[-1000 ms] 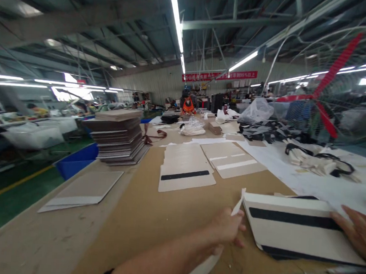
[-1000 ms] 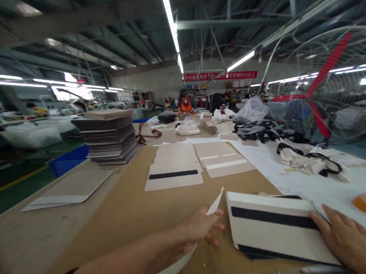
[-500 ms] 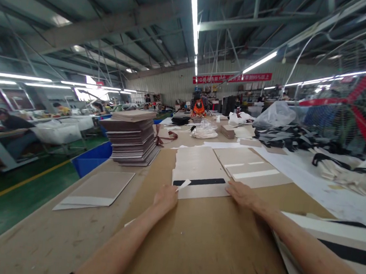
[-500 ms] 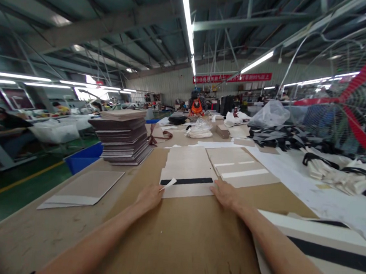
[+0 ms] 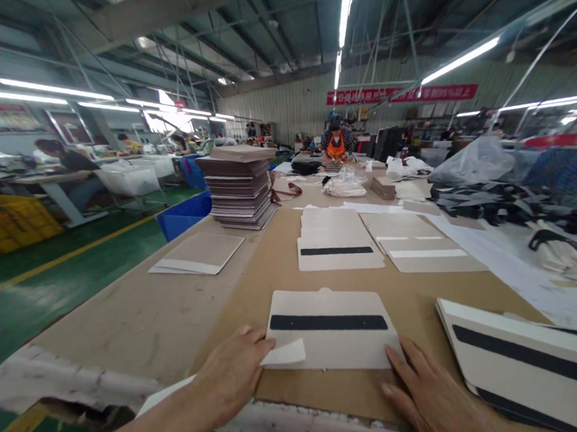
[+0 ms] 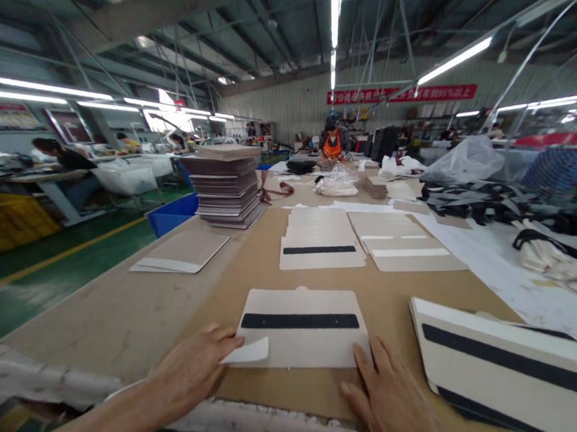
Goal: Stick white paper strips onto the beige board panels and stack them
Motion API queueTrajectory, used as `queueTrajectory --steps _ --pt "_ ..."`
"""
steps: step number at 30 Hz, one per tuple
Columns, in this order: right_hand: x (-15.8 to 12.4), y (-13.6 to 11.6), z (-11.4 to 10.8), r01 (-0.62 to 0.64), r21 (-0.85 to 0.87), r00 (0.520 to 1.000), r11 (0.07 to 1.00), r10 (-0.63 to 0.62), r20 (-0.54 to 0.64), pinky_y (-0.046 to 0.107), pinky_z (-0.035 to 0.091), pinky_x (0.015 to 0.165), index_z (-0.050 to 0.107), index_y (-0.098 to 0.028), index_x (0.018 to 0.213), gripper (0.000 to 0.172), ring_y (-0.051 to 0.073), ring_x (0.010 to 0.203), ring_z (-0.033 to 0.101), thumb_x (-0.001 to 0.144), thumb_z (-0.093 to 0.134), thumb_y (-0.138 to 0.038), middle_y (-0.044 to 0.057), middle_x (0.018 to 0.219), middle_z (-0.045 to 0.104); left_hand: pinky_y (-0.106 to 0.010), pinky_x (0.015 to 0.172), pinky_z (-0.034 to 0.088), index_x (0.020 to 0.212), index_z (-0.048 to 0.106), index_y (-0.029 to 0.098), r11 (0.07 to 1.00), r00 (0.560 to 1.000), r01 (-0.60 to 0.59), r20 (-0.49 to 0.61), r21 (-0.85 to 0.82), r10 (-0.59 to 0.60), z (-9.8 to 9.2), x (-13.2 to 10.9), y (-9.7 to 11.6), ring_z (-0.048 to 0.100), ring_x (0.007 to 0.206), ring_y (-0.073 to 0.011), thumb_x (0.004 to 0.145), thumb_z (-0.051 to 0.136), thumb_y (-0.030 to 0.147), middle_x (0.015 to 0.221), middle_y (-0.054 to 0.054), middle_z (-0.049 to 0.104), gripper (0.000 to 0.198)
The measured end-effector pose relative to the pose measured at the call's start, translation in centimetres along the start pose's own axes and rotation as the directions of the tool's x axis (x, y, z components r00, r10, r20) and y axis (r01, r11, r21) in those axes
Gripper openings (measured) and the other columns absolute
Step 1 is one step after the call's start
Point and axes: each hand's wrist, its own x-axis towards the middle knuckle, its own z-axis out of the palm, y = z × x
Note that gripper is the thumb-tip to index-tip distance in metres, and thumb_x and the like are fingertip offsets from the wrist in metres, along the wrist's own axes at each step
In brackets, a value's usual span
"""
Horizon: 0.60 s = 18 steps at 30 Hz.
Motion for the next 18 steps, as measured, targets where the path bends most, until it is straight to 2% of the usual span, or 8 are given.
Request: queueTrajectory --steps 3,5,6,8,10,12,14,18 --pt "-3.6 -0.4 0.2 0.047 0.023 0.989 0.999 -0.044 -0.143 0.054 0.049 0.093 0.063 -0.025 0.123 0.051 0.038 0.12 0.053 0.085 0.049 -0.055 0.012 0.131 0.059 -0.037 0.089 0.043 0.1 0.066 0.024 0.974 0.993 0.115 0.007 -0.194 -0.116 -1.3 -4.1 0.6 0.06 0.1 -0.0245 0.086 0.046 0.023 0.1 -0.006 0.068 0.025" --pt "-3.9 -0.8 -1.1 0.099 0.092 0.973 0.991 -0.076 -0.219 0.05 0.051 0.093 0.065 -0.024 0.121 0.045 0.035 0.118 0.055 0.087 0.049 -0.049 0.012 0.13 0.06 -0.033 0.075 0.048 0.099 0.065 0.022 0.852 0.976 0.213 0.075 -0.478 -0.203 -1.8 -5.3 1.3 0.064 0.088 -0.0231 0.093 0.037 0.042 0.089 -0.007 0.069 0.035" --pt "-3.6 -1.2 -2.1 0.121 0.156 0.968 0.98 -0.082 -0.235 0.046 0.052 0.093 0.066 -0.025 0.118 0.04 0.032 0.116 0.058 0.089 0.047 -0.044 0.01 0.127 0.062 -0.029 0.064 0.048 0.101 0.063 0.02 0.719 0.969 0.246 0.143 -0.65 -0.203 -1.8 -5.4 1.8 0.066 0.081 -0.0221 0.093 0.032 0.05 0.086 -0.008 0.07 0.044" --pt "-2.4 -2.8 -4.3 0.115 0.335 0.978 0.935 -0.046 -0.206 0.036 0.053 0.092 0.07 -0.028 0.109 0.032 0.025 0.109 0.063 0.091 0.046 -0.039 0.006 0.118 0.068 -0.022 0.046 0.041 0.106 0.06 0.017 0.346 0.961 0.276 0.253 -0.897 -0.113 -1.1 -5.0 2.9 0.066 0.069 -0.0193 0.092 0.03 0.059 0.083 -0.009 0.07 0.054" --pt "-0.9 -5.2 -6.5 0.016 0.529 0.995 0.849 0.038 -0.092 0.029 0.053 0.088 0.072 -0.029 0.098 0.028 0.022 0.103 0.065 0.092 0.047 -0.04 0.003 0.111 0.07 -0.018 0.04 0.038 0.109 0.058 0.013 0.044 0.964 0.265 0.264 -0.963 -0.015 -0.1 -4.2 4.3 0.066 0.062 -0.0167 0.089 0.038 0.061 0.082 -0.01 0.07 0.055" --pt "0.5 -7.8 -7.9 -0.116 0.693 0.991 0.712 0.134 0.029 0.025 0.054 0.077 0.071 -0.026 0.088 0.032 0.021 0.094 0.066 0.091 0.047 -0.047 0.003 0.102 0.071 -0.016 0.04 0.04 0.106 0.06 0.011 -0.092 0.969 0.246 0.245 -0.965 0.03 0.9 -3.4 5.7 0.066 0.061 -0.0151 0.086 0.048 0.059 0.081 -0.011 0.07 0.053" --pt "1.8 -10.2 -8.4 -0.205 0.83 0.972 0.519 0.205 0.112 0.023 0.052 0.066 0.067 -0.022 0.081 0.036 0.018 0.08 0.065 0.088 0.05 -0.052 0.004 0.087 0.07 -0.016 0.04 0.043 0.103 0.062 0.01 -0.151 0.969 0.248 0.24 -0.957 0.064 1.4 -2.8 7.1 0.066 0.061 -0.0148 0.083 0.055 0.058 0.079 -0.011 0.07 0.053" --pt "3.1 -13.4 -7.3 -0.292 0.956 0.955 0.012 0.067 0.29 0.021 0.043 0.044 0.06 -0.02 0.081 0.037 0.011 0.045 0.053 0.084 0.054 -0.056 -0.004 0.052 0.052 -0.017 0.041 0.046 0.099 0.064 0.009 -0.178 0.975 0.216 0.205 -0.96 0.081 1.9 -2.3 9.4 0.065 0.057 -0.0139 0.077 0.063 0.058 0.075 -0.01 0.069 0.054"
